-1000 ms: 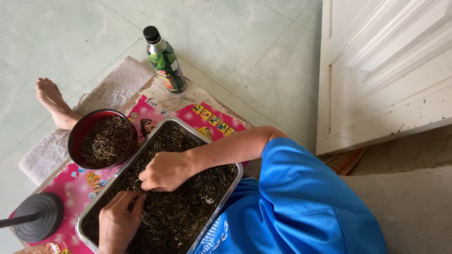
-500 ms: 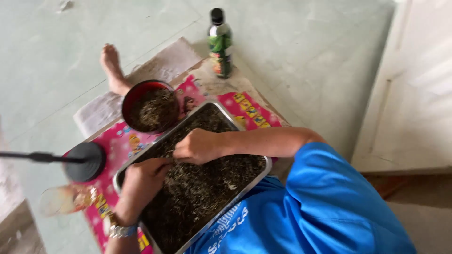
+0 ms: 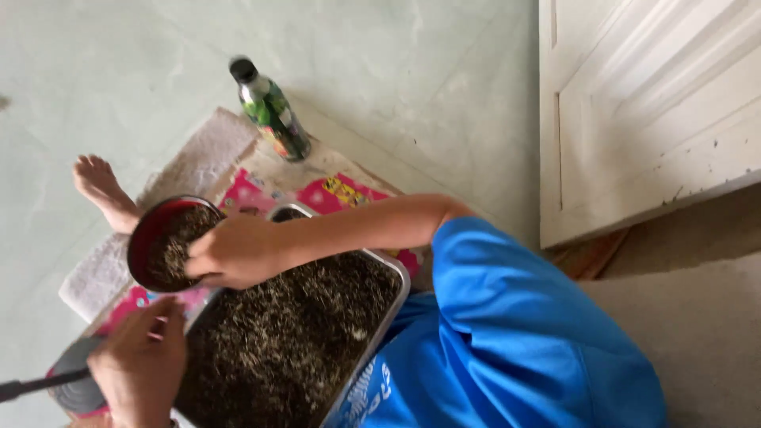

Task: Sorting through dried tea leaves in a tray to remove stems or impurities by hand.

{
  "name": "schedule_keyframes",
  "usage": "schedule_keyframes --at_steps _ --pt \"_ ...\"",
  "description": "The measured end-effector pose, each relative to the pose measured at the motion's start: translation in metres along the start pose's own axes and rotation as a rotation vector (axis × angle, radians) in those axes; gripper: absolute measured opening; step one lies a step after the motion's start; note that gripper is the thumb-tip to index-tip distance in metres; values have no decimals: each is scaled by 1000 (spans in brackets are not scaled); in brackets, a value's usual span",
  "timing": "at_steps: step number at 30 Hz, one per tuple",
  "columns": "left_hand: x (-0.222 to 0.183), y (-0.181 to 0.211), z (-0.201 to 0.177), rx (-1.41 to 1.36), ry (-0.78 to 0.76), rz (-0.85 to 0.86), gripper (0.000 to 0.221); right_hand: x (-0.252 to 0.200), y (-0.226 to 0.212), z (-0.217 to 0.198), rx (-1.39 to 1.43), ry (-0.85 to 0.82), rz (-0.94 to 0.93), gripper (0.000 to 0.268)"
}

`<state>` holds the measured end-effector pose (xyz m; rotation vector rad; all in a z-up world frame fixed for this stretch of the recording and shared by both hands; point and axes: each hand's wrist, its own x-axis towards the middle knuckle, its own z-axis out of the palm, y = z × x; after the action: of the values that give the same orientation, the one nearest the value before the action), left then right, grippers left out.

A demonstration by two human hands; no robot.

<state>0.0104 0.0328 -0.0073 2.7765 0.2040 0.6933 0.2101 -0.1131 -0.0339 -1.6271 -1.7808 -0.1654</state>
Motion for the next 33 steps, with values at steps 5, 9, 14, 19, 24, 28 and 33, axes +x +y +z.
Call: schedule_keyframes --at_steps 5,9,14,19,24,28,33 --pt "-47 -9 41 126 -347 -221 26 -51 3 20 -79 -440 34 24" --pt "-47 15 39 115 -565 -346 38 -59 -8 39 -53 -544 6 20" --pt "-54 18 51 -7 -469 -252 22 -57 -13 39 8 -469 -65 17" --pt "-58 19 52 -32 -372 -144 10 -59 -15 41 31 -321 -99 15" --pt "-57 24 43 -67 -269 -180 8 -60 -8 51 67 -411 -169 15" --pt "-65 6 52 -42 -330 -189 7 -62 -7 56 95 -357 -229 17" --pt "-63 13 48 45 -399 -198 7 -59 -21 34 83 -238 -223 19"
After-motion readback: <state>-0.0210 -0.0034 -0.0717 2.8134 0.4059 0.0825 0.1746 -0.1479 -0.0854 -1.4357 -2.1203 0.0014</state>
